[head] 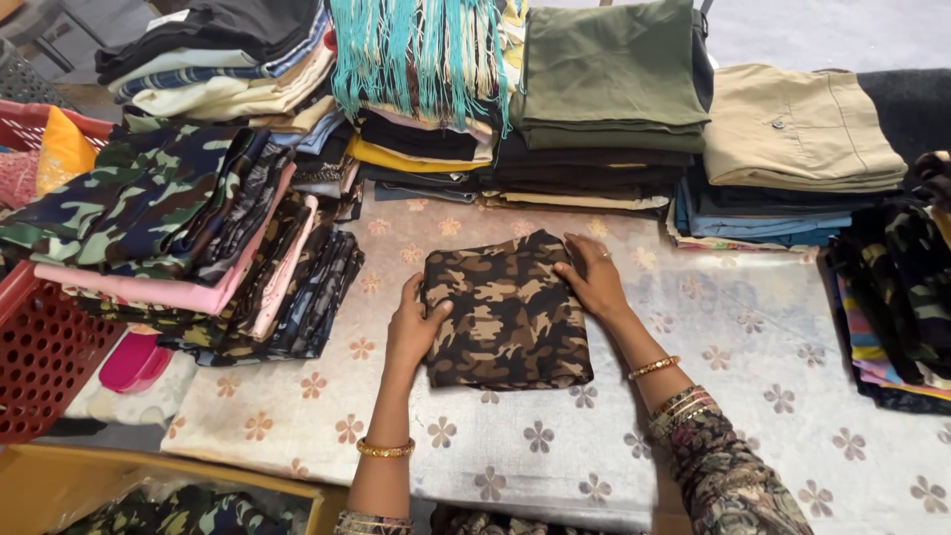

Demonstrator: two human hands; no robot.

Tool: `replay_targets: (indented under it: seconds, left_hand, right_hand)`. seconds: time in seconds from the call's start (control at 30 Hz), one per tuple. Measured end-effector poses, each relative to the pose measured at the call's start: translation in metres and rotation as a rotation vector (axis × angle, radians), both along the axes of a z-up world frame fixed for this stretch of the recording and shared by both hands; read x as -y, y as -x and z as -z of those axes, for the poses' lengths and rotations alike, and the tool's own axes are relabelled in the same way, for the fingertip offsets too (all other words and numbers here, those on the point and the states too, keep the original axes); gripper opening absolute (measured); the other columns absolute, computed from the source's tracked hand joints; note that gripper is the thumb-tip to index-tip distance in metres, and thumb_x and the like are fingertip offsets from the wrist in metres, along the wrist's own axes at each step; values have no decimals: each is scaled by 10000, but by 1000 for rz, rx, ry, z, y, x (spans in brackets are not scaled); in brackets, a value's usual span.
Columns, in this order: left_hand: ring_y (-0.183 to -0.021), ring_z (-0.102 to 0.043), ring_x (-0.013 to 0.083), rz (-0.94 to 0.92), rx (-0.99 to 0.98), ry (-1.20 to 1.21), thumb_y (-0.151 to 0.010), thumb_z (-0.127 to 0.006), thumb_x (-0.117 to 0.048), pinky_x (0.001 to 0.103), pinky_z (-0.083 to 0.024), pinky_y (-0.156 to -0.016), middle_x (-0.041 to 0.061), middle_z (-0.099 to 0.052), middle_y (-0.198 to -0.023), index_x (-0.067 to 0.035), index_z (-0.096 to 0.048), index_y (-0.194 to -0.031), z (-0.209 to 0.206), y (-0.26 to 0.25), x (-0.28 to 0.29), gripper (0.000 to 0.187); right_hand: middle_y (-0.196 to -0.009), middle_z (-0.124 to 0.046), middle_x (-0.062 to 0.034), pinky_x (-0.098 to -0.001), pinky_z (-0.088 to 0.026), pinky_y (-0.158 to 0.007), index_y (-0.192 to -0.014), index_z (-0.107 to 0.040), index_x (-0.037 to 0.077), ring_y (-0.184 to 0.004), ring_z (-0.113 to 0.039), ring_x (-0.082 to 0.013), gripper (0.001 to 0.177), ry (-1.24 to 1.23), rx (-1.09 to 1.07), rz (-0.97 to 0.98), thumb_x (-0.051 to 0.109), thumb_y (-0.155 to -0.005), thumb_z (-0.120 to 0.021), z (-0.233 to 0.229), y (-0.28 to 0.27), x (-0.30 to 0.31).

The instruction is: The person is folding camo-patterned trousers on a table in a clothing warehouse environment.

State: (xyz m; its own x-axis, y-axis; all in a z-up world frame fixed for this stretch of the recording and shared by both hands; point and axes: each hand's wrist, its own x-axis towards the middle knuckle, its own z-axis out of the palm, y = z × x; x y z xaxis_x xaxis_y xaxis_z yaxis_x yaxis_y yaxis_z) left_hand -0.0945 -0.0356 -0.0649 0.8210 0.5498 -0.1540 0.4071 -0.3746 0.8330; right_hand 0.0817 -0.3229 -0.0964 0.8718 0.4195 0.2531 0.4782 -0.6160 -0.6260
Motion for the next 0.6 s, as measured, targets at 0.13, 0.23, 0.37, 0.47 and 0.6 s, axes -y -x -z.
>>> replay_targets:
  seconds: [0.13,0.23,0.37,0.47,0.6]
  left_hand:
    - [-1055,-733,240,175,236,37,-868,-750,-123,354,-573,-872,173,-741,-1210,-219,-234,-1576,-5,-3,18,881]
    - [-1079,-739,261,134,74,246,-915,-585,-109,401,-622,-867,145,-662,-1331,-323,-142,-1617,-95,-2,71,858]
    - [-1308,-592,276,328,215,321,-1009,-496,-112,376,-528,-1023,183,-571,-1472,-301,-28,-1640,-36,-55,119,809]
    - [-1236,-636,310,435,331,814,-1029,-354,-204,369,-575,-995,175,-531,-1485,-292,-116,-1659,-9,-71,141,679]
    - [-1217,-664,218,511,312,600,-1082,-453,-245,327,-571,-980,122,-693,-1340,-171,-481,-1519,-22,-46,128,445]
  right_hand:
    - [-1430,-638,-117,-456,-431,-1175,-1426,-589,175,-1371,-552,-316,579,-135,51,-14,521,-963,-624,-8,27,-3]
    - [-1376,-663,-107,-460,-500,-1115,-1463,-544,172,-1297,-620,-275,628,-402,-253,-152,502,-937,-637,-42,63,-7]
    - [-1407,-575,-110,-423,-545,-967,-1554,-334,213,-1212,-605,-234,816,-656,-681,-317,452,-859,-688,-75,70,-4]
    - [-1461,-542,-188,-390,-458,-1030,-1521,-458,48,-1279,-548,-256,746,-435,-224,-302,144,-858,-786,-41,36,18]
    - [-1192,-713,-137,-305,-593,-842,-1457,-551,71,-999,-704,-190,612,-730,-722,-154,1,-864,-684,-31,19,55]
